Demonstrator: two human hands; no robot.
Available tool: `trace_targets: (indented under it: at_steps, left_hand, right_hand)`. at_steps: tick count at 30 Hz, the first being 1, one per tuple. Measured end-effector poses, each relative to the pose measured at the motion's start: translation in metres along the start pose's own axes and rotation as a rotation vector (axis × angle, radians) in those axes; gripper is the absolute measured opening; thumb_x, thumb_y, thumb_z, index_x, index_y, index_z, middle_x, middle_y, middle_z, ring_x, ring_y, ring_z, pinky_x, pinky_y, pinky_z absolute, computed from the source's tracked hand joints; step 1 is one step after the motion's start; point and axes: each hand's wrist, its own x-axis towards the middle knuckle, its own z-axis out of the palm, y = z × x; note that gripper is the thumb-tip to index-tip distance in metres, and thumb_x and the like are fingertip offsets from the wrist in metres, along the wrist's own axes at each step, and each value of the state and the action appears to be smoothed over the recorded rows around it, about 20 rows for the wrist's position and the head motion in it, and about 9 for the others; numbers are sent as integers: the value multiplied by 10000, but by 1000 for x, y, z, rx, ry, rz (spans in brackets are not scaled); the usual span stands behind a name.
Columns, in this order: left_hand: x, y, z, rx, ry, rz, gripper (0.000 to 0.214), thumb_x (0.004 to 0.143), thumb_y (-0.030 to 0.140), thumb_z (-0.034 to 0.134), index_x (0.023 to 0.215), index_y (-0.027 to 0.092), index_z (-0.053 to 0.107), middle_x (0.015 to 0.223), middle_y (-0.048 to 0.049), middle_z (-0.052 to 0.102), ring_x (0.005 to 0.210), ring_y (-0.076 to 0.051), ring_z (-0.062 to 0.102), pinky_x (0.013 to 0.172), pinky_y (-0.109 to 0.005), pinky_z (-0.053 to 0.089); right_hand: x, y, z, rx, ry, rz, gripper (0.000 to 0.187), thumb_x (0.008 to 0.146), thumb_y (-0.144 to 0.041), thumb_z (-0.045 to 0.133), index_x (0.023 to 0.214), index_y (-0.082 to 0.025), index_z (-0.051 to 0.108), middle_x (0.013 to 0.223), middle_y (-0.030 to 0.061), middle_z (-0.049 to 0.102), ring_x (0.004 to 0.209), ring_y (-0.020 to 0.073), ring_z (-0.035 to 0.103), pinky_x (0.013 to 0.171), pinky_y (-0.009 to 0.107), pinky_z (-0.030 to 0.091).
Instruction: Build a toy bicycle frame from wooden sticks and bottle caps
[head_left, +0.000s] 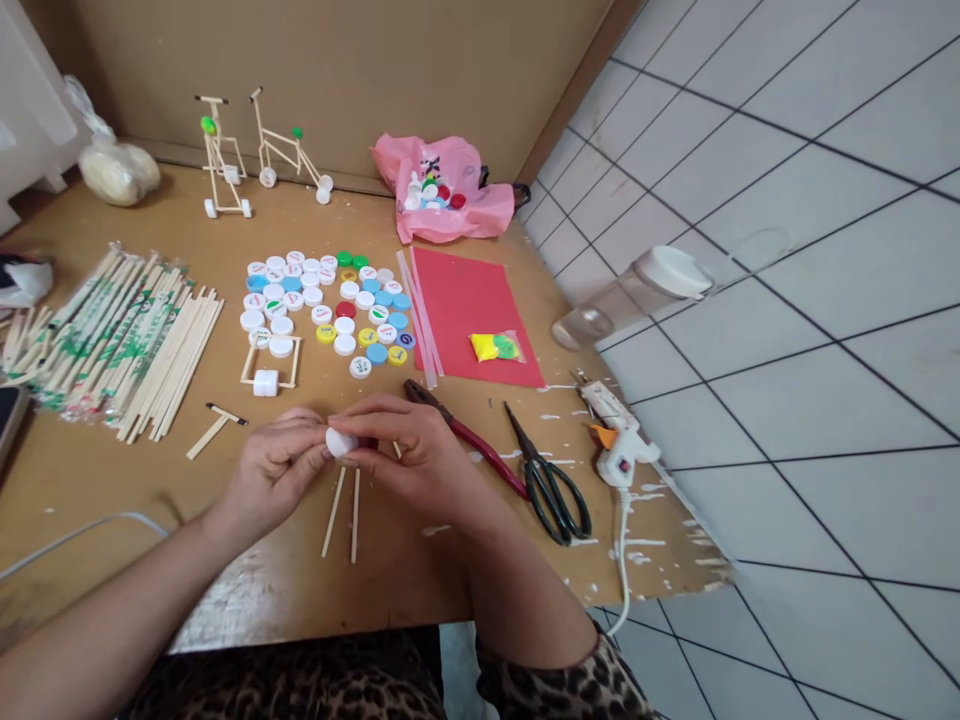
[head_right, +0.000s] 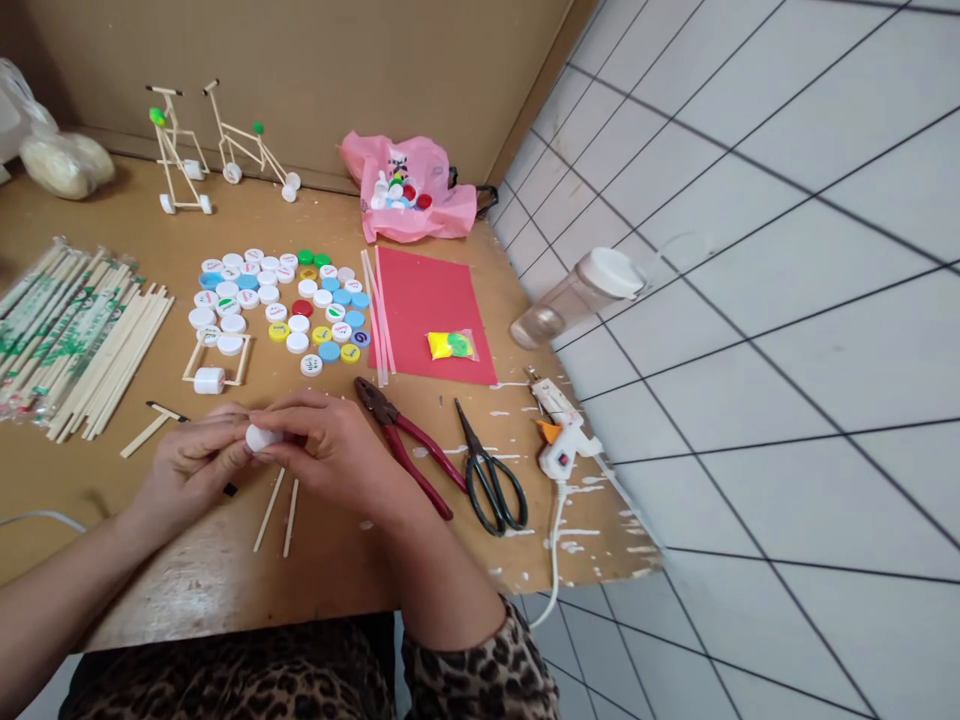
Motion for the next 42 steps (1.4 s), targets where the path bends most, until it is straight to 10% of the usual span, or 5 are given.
trace_targets:
  at_steps: [27,42]
  left_hand:
    - [1,0,1,112,16,-5,272,941,279,559,714,197,687,627,-22,659,650,-160,592,624,-259,479]
    - [6,3,-7,-26,-103,-256,417,898,462,575,592,184,629,555,-15,563,580,-157,529,551,-264,414]
  right_hand:
    - [1,3,8,105,32,168,196,854,-195,671,1037,-165,734,956,66,729,815,147,666,724,265,535]
    - [2,0,10,76,31,101,98,862,-169,651,952,-187,684,947,54,723,886,162,665,825,300,527]
